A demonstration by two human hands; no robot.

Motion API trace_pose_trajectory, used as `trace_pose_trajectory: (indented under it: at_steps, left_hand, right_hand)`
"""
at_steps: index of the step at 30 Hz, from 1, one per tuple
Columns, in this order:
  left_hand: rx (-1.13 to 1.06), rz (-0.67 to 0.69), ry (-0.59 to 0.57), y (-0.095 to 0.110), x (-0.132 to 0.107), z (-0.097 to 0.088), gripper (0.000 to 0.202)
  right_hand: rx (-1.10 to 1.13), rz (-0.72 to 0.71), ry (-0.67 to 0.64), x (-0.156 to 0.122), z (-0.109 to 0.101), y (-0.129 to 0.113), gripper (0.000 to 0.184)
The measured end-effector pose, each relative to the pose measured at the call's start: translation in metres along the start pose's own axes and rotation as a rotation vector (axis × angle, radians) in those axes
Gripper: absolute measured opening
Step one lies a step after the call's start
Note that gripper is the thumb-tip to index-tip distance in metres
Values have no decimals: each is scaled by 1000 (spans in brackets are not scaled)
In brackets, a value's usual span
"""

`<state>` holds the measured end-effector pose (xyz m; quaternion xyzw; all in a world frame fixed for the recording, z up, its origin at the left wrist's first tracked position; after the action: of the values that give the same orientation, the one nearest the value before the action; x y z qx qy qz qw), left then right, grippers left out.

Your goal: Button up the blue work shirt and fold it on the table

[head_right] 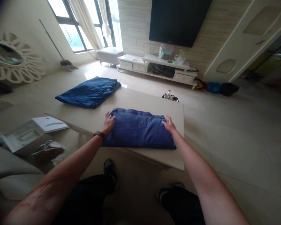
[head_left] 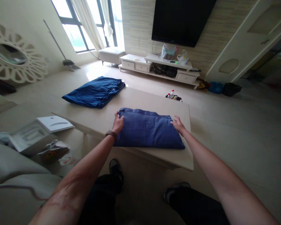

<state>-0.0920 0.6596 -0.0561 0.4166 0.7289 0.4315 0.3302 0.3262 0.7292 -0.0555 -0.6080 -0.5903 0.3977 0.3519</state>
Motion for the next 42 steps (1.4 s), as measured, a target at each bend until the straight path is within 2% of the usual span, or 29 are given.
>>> trace_pose_trajectory:
  at_steps: [2,4,6,8,11,14,17,20,23,25,27,31,36,39,42]
  left_hand:
    - [327,53,-95,-30,-21,15,65]
    - [557,94,-215,-59,-40,24,64]
    - [687,139,-292,-80,-50,26,63]
    - [751,188,-303,-88,-50,26,63]
    - [798,217,-267,-76,-40,27,61]
    - [777,216,-227,-42,-51,37,61]
    - [635,277,-271,-6,-99,52,56]
    - [430,367,-547,12,-168,67,41]
    - [415,493,-772,14,-217,71,39]
    - [505,582,-865,13,-229,69,40]
    - [590,623,-917,12,-228,67,36]
    - [683,596,-892,14,-216,64,30]
    - [732,560,-894,12,-213,62,25]
    - [754,542,-902,13,-211,58,24]
    - [754,522,-895,14,-208,52,25]
  right_hand:
    - [-127,-75,-99,-22,17,31,60]
    - [-377,-194,-235,-47,26,60,57]
    - [-637,-298,-304,-69,31,83,54]
    - [-787,-343,-285,-84,32,96,54]
    - [-893,-330,-225,-101,32,97,56]
    - [-971,-366,-241,-115,29,85,59]
    - [-963,-534,-397,-128,27,77,60]
    - [-918,-591,-512,-132,29,81,59]
    - [-912,-549,-474,-126,34,89,59]
    - [-943,-512,-421,-121,39,93,58]
    - [-998,-444,-348,-115,42,96,58]
    - [-1080,-214,-133,-101,50,97,56]
    - [-1020,164,136,-63,57,87,58]
    - [-928,302,158,-43,60,77,62]
    - [-949,203,78,-38,67,71,63]
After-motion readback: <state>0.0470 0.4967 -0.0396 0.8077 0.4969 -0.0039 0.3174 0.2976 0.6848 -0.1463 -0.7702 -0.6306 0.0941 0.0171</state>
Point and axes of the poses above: each hand's wrist, its own x-axis towards the middle knuckle, its own z-axis out of the palm, y = z × x, the point moved 2 cm from there along x, towards the middle knuckle, and after that the axes turned 3 degrees about -z, right-handed, at the moved point
